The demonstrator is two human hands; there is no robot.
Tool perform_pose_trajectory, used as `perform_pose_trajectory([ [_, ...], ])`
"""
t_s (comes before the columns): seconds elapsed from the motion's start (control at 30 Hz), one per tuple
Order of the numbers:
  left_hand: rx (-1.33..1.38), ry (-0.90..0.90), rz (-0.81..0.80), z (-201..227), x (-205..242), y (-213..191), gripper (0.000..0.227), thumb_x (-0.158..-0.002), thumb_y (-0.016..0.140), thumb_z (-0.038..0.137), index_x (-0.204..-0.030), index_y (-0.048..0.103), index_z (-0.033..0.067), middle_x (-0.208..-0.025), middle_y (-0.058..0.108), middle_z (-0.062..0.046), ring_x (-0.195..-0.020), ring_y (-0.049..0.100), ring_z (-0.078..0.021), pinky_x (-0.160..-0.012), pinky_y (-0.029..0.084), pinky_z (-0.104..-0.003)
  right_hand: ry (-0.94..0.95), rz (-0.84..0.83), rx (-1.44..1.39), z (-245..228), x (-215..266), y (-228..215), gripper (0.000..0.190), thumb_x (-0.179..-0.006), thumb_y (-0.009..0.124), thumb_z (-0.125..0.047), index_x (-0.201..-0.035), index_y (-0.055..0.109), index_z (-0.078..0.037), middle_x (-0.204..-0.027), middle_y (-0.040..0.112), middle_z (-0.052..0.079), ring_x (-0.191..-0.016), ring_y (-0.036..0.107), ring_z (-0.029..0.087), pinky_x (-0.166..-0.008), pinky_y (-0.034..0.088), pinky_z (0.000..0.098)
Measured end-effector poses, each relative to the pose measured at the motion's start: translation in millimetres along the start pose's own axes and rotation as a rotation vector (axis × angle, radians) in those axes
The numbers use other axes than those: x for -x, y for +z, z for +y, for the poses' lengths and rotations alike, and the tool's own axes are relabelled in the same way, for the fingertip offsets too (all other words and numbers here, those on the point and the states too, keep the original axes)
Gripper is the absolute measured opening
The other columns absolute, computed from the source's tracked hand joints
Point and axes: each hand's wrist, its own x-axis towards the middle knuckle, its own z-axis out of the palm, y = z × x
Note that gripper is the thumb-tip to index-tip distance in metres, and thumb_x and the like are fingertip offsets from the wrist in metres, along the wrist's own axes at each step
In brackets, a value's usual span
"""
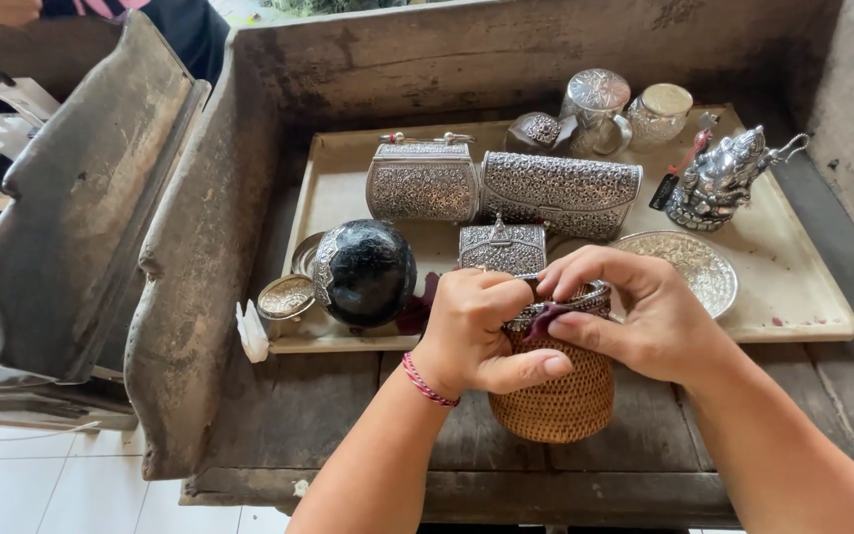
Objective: Polishing the silver rim of a handcrafted woven basket using a small cloth.
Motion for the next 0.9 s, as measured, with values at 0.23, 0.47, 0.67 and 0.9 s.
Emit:
perform_pose_trajectory([
  [0.23,0.021,-0.027,0.007,1,2,-2,0.063,-0.09,0.053,0.061,-0.065,0.025,0.0098,-0.06,0.02,-0.001,-0.053,0.017,-0.0188,-0.05,0.016,-0.035,0.149,-0.058,0.037,16,6,-39,0.017,-0.08,0.08,-0.009,-0.095,0.074,-0.012,-0.118,0.073,0.012,-0.106,0.072,0.018,-0.083,0.065,0.0299],
  [0.47,0.03,0.057,0.099,0,0,7,0.054,-0.086,0.067,0.054,-0.062,0.038,0.0149,-0.054,0.031,-0.004,-0.042,0.046,-0.0321,-0.046,0.04,-0.031,-0.109,-0.008,0.033,11,1,-5,0.028,-0.077,0.088,-0.02,-0.097,0.076,-0.004,-0.11,0.076,0.016,-0.104,0.074,0.026,-0.095,0.052,0.0414],
  [0.67,0.054,0.032,0.14,-10,7,10,0.052,-0.085,0.069,0.052,-0.063,0.042,0.014,-0.053,0.033,-0.004,-0.043,0.048,-0.0331,-0.045,0.04,-0.032,-0.078,0.005,0.119,16,3,-26,0.023,-0.076,0.087,-0.018,-0.093,0.079,-0.005,-0.111,0.077,0.016,-0.102,0.074,0.025,-0.096,0.051,0.0426],
  [0.9,0.111,0.008,0.161,-31,18,15,0.048,-0.087,0.067,0.053,-0.067,0.05,0.0132,-0.055,0.033,0.0,-0.041,0.044,-0.0291,-0.046,0.04,-0.03,-0.014,-0.005,0.026,27,4,-27,0.021,-0.082,0.082,-0.02,-0.095,0.077,-0.004,-0.108,0.077,0.016,-0.106,0.072,0.028,-0.098,0.05,0.0461],
])
